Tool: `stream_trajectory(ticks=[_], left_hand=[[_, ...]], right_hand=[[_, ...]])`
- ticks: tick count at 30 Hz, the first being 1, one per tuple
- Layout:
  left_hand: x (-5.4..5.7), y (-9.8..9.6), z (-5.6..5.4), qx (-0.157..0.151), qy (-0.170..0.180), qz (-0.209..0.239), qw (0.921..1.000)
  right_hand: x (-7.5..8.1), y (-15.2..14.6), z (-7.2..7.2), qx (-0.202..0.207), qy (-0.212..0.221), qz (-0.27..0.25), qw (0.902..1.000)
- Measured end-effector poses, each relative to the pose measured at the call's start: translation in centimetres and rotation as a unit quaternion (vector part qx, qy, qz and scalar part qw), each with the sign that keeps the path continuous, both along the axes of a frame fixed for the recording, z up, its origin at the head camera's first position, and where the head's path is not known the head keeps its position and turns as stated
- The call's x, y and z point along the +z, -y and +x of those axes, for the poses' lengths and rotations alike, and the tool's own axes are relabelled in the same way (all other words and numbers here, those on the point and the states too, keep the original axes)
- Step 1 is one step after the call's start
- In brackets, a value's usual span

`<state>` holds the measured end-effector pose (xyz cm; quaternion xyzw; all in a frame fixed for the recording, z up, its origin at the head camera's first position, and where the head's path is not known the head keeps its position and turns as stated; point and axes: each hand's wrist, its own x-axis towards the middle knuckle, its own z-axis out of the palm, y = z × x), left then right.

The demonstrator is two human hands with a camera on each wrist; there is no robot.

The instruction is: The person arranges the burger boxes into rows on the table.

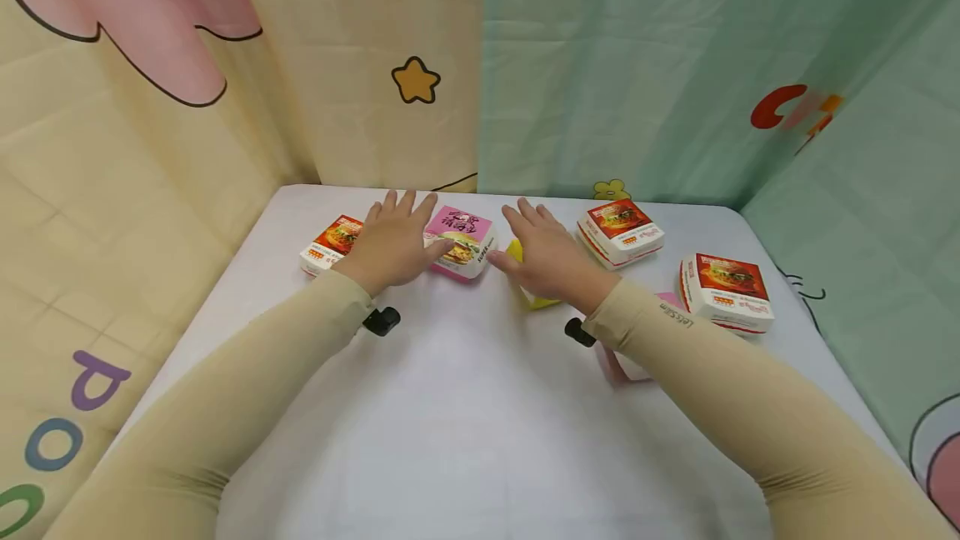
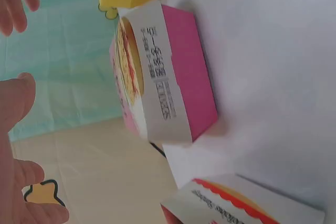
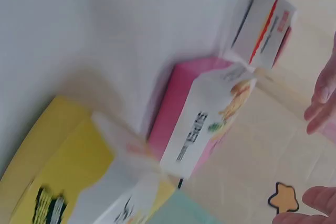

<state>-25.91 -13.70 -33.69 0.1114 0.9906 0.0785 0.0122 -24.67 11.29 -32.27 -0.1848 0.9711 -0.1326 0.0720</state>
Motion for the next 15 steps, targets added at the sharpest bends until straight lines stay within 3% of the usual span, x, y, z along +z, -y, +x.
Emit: stream_trajectory(ticks=[6,15], left_hand=[[0.4,4.5,0.1,0.020,0.002,0.011,0.9997],[-0.2,10.1,0.1,0.050,0.028,0.053,0.9970]], right_hand=[[-0.5,2.7,0.9,0.054,0.011,-0.066,0.9963],[-2.6,6.8,1.7,0.065,0.057,-0.133,0.9874]])
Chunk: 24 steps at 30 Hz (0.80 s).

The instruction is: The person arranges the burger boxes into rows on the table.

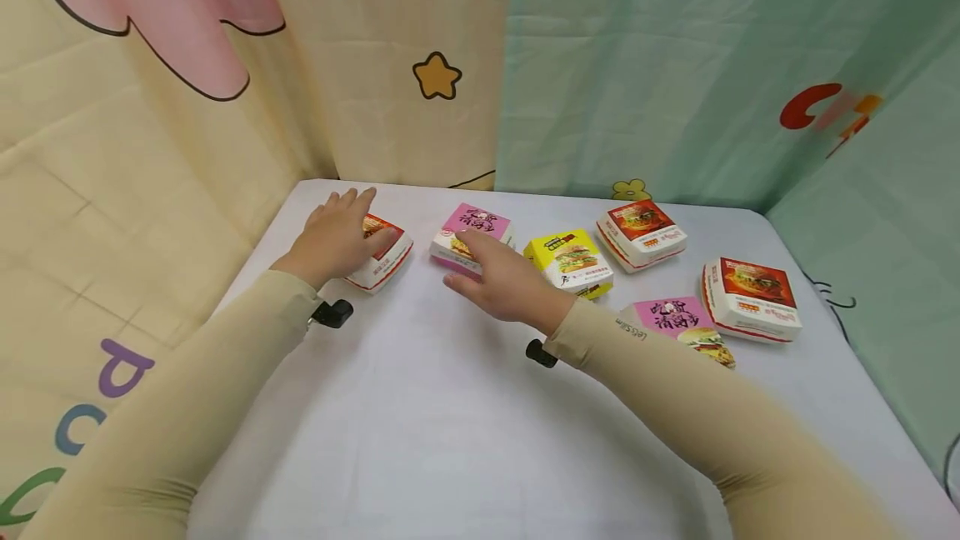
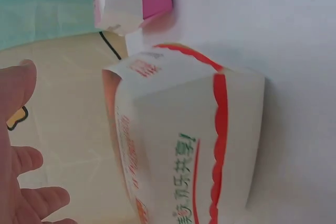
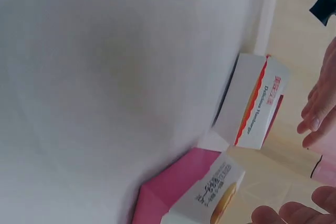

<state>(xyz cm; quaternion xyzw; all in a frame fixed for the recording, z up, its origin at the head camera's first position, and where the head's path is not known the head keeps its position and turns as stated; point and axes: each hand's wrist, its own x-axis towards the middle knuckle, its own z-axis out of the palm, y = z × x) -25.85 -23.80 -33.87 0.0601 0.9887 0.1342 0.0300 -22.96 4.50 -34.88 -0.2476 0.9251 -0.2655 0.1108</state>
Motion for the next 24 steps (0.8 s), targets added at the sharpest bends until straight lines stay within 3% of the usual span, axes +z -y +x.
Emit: stream_trajectory(ticks=[6,13,24], left_hand=[[-1.1,2.4,-0.1,0.017,0.021,0.009,0.9996],[-2.7,4.6,0.1,0.024,0.083,0.078,0.9933],[-4.0,5.5,0.6,0.013,0.097,0.120,0.9879]], right_hand=[[-1.4,2.6,0.0,0.008,0.040,-0.019,0.9990],[-2.6,4.8,-0.5,0.028,0.037,-0.025,0.9986],[-3.7,7.4,-1.6,0.024,0.049,-0.043,0.9976]])
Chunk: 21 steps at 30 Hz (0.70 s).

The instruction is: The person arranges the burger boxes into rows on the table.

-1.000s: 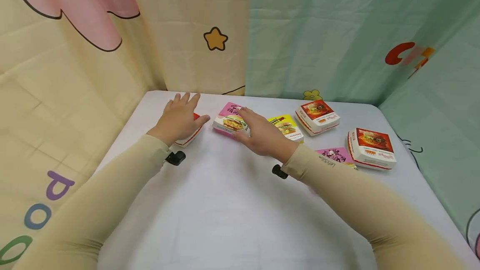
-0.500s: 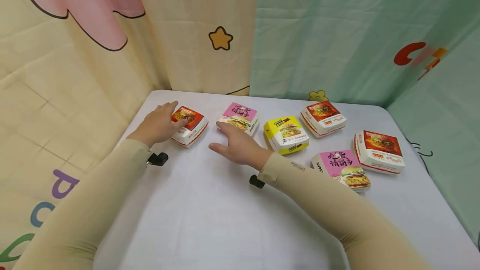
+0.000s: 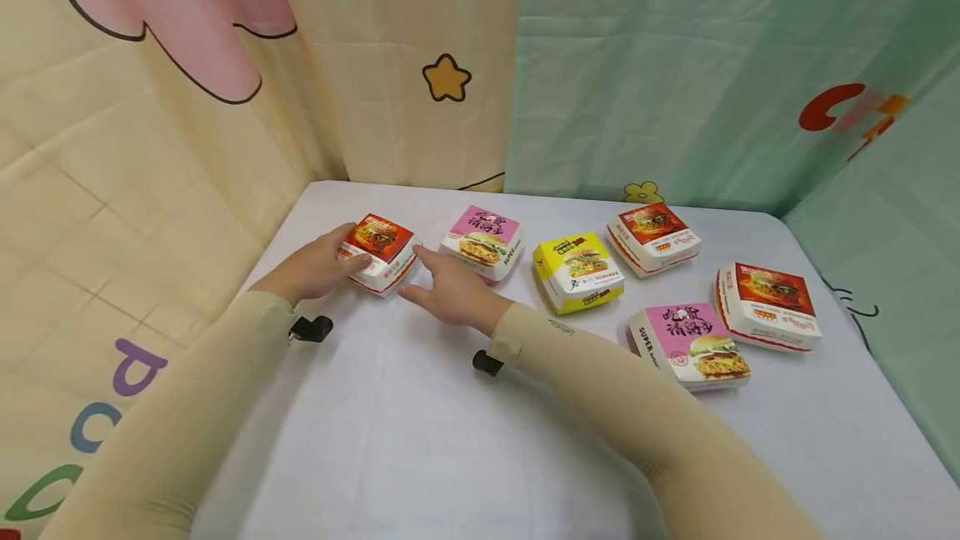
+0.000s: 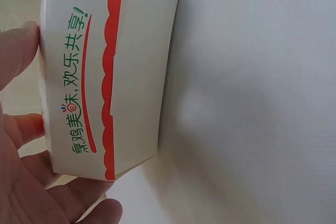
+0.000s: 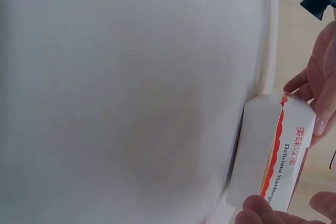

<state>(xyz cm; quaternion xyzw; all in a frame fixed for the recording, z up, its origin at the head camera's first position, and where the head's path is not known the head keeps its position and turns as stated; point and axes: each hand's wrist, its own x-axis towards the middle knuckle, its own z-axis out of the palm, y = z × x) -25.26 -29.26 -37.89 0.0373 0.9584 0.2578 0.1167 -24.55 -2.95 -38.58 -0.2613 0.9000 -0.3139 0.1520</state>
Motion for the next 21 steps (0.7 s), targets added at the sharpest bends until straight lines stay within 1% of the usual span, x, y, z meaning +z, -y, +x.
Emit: stream_trajectory(ticks=[7,12,14,21], left_hand=[[-0.8,-0.1,0.2,0.004,-0.013,-0.007,0.9999],[-0.9,-0.5,0.5,0.008,-0.012,0.010,0.9999],[-1.0,-0.6,0.6,0.013,-0.012,0.013,0.9998],[-1.0,-0.3,1.2,0.039,-0.007,0.016,0.9991]], right_hand=[[-0.7,1.6,-0.3,-0.003,0.023,0.015,0.9996],[-1.1,2.2,-0.4,-0.001,0.016,0.022,0.9996],[-1.2,2.4,-0.4,-0.003,0.014,0.021,0.9997],[-1.3,2.9,-0.3,-0.013,0.028,0.011,0.9995]])
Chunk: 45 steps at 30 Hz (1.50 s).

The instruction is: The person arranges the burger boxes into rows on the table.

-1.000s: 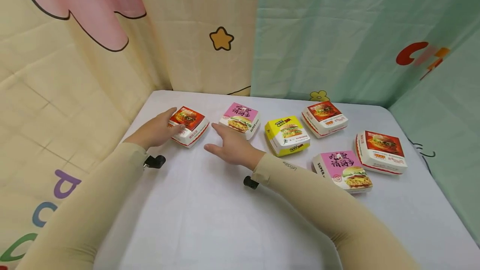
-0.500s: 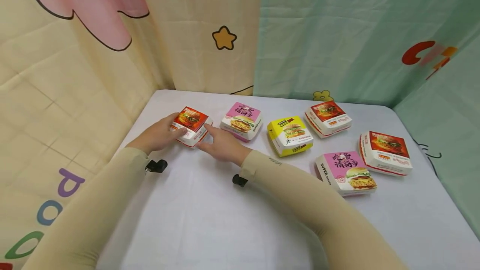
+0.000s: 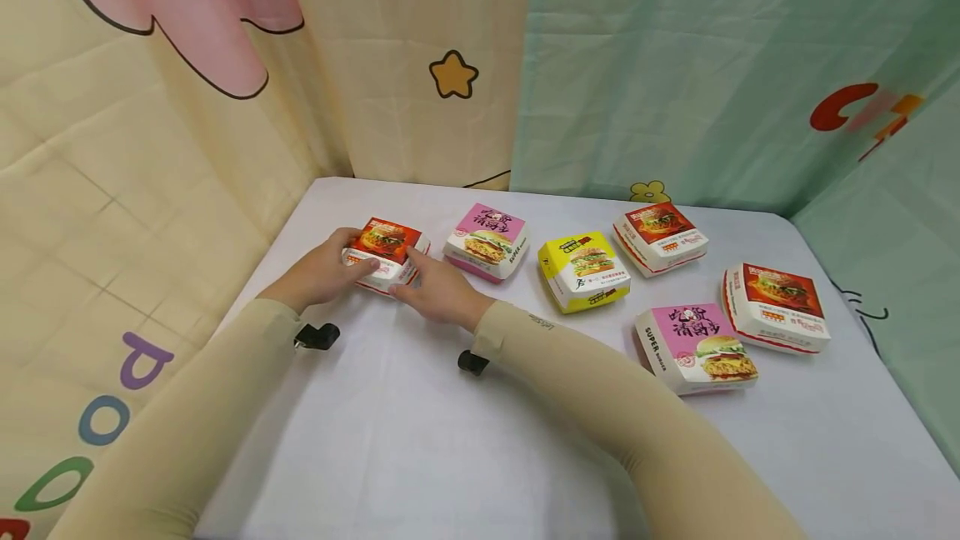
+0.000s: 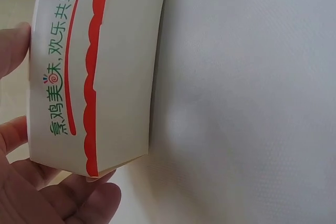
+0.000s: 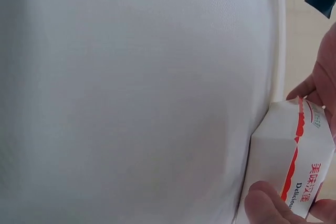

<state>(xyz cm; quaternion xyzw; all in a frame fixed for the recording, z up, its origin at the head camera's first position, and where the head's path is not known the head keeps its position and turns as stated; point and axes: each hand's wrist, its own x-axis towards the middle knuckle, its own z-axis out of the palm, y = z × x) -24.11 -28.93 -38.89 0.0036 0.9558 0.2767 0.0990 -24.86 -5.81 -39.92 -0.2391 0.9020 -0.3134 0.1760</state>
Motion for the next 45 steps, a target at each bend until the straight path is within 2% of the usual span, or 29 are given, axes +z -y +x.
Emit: stream_trajectory(ticks=[8,14,19,26,36,45], left_hand=[[-0.3,0.2,0.7,0.018,-0.007,0.037,0.9991],[-0.6,0.0,1.7,0.014,-0.002,0.048,0.9987],[-0.8,-0.6,2.5,-0.002,0.005,0.057,0.9984],[-0.5,-1.6,3.8,-0.041,0.008,0.040,0.9983],[-0.3,-2.7,5.5,-0.060,0.034,0.050,0.9964],[-0.4,-4.7,6.2,-0.075,0.047,0.064,0.9941]], right_hand=[[-0.1,-0.1,0.6,-0.013,0.014,-0.018,0.9997],[0.1,-0.7,1.1,-0.013,0.025,-0.014,0.9995],[0.3,-1.6,1.4,-0.010,0.024,0.001,0.9997],[0.8,-3.1,2.1,0.001,0.014,0.018,0.9997],[1.2,-5.1,3.5,0.019,-0.001,0.041,0.9990],[1.1,-7.2,4.4,0.016,0.002,0.044,0.9989]])
